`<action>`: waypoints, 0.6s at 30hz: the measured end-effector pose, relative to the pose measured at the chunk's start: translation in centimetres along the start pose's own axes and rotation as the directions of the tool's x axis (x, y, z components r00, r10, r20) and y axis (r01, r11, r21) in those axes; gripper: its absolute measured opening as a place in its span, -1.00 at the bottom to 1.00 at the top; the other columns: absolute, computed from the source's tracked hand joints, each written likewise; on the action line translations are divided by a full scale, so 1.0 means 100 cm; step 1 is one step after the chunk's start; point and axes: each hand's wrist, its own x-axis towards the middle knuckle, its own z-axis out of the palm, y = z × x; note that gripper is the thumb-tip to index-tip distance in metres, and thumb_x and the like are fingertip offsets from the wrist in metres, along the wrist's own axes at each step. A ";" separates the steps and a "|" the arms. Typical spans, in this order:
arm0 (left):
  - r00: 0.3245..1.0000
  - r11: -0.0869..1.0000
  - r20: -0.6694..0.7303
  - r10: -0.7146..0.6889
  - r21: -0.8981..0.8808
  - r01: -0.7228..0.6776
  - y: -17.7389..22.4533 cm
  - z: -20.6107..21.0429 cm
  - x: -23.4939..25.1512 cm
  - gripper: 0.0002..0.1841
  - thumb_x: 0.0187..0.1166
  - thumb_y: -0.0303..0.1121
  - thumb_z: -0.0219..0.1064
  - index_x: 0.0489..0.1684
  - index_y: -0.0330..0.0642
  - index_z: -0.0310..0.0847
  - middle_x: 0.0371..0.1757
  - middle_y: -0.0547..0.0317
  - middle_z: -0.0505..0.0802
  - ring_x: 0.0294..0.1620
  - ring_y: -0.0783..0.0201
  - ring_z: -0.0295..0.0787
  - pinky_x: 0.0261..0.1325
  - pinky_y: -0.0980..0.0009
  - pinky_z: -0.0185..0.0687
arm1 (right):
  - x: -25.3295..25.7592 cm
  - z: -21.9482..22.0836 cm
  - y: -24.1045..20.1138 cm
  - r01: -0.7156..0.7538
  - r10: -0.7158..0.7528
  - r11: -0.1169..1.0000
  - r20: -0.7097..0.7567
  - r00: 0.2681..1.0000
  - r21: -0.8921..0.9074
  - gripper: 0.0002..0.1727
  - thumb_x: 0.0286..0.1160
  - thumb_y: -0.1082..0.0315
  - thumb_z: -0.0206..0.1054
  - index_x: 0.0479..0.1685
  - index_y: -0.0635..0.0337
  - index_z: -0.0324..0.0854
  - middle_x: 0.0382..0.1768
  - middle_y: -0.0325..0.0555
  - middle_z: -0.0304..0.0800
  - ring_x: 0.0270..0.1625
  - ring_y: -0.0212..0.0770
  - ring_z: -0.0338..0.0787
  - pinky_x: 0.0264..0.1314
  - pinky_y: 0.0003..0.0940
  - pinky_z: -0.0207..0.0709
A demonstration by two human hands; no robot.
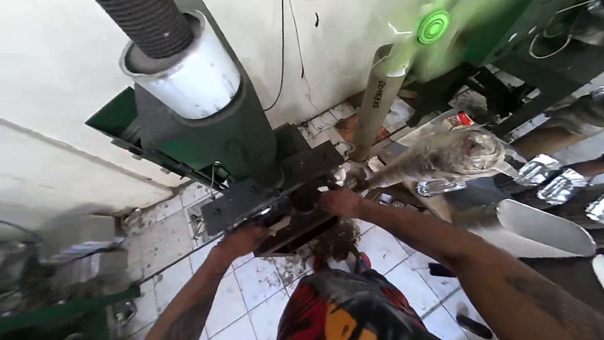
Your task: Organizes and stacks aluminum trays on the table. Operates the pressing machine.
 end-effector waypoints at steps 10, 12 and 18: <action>0.955 0.780 -0.067 0.289 -0.563 -0.275 0.173 -0.008 -0.113 -0.61 0.67 -0.37 0.30 0.37 -0.41 0.54 0.20 -0.35 0.76 0.23 -0.21 0.75 0.32 -0.08 0.65 | 0.155 0.012 -0.135 0.008 -0.066 0.959 0.197 0.978 0.282 -0.59 0.73 0.47 0.13 0.48 0.44 0.50 0.61 0.20 0.48 0.69 0.16 0.44 0.69 0.16 0.34; 0.966 0.745 0.001 0.260 -0.637 -0.200 0.176 0.005 -0.116 -0.59 0.67 -0.36 0.23 0.42 -0.38 0.55 0.28 -0.31 0.75 0.29 -0.17 0.72 0.38 -0.08 0.59 | 0.132 -0.005 -0.117 0.042 -0.126 0.965 0.314 0.941 0.261 -0.51 0.67 0.46 0.21 0.57 0.42 0.44 0.65 0.20 0.44 0.75 0.17 0.33 0.77 0.22 0.14; 0.799 0.588 0.210 0.563 -0.782 -0.209 0.166 0.032 -0.071 -0.62 0.70 -0.19 0.17 -0.25 -0.37 0.73 -0.31 -0.03 0.79 -0.24 0.11 0.73 -0.11 0.03 0.64 | 0.002 -0.185 -0.008 -0.272 0.014 0.893 0.582 0.813 0.359 -0.71 0.66 0.33 0.35 0.21 0.30 0.70 -0.06 0.16 0.81 0.03 0.09 0.79 0.15 0.16 0.59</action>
